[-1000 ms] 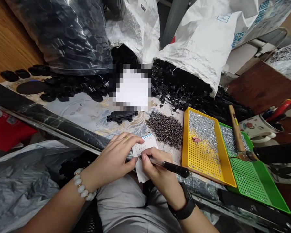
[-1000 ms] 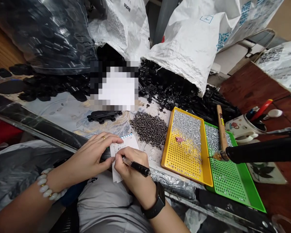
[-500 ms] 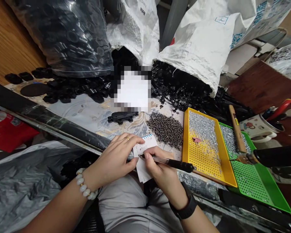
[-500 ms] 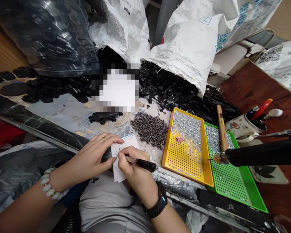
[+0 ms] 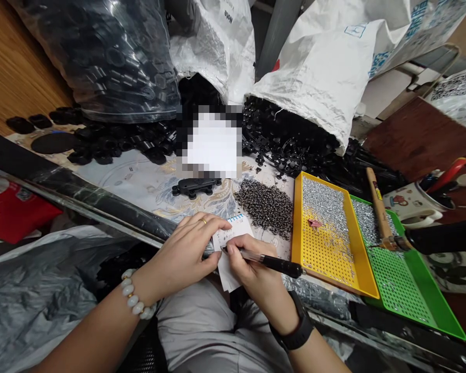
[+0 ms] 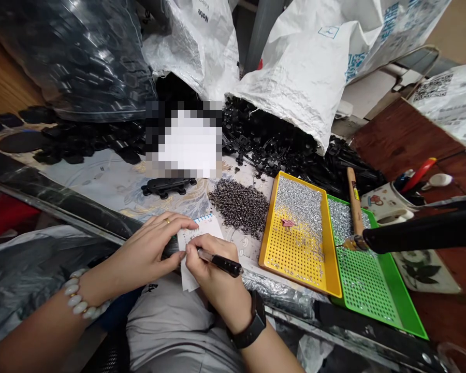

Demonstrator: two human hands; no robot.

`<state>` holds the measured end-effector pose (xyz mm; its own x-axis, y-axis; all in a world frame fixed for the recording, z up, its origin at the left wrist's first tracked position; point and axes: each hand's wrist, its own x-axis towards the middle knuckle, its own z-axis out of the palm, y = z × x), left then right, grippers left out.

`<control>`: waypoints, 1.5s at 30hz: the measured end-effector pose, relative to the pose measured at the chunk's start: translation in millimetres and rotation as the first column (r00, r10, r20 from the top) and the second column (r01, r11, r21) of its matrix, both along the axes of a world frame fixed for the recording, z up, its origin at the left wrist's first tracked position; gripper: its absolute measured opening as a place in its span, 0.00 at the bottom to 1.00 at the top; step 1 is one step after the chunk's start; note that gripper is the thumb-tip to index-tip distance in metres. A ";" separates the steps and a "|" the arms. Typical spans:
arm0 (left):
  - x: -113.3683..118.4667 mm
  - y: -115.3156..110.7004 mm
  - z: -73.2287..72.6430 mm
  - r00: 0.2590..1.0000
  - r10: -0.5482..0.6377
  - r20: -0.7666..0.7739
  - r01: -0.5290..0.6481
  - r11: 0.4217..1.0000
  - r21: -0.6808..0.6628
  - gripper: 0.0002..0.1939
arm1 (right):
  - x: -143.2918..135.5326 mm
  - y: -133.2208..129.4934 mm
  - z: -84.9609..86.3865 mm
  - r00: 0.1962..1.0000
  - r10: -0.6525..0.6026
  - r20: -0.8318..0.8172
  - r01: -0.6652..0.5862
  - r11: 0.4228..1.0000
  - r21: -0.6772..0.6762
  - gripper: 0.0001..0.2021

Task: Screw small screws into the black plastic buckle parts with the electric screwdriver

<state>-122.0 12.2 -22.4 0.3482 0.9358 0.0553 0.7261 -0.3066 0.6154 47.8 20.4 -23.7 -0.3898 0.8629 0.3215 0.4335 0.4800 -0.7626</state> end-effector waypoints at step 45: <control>-0.3 0.4 -3.5 1.000 -0.005 -0.012 0.005 0.999 0.043 0.21 | 4.5 -4.0 -5.0 0.993 -0.115 0.000 0.115 0.993 -0.027 0.10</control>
<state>-122.3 12.6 -25.8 0.3536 0.9309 0.0915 0.7319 -0.3363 0.5927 52.3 16.4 -28.7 -0.2874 0.9102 0.2982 0.4833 0.4066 -0.7753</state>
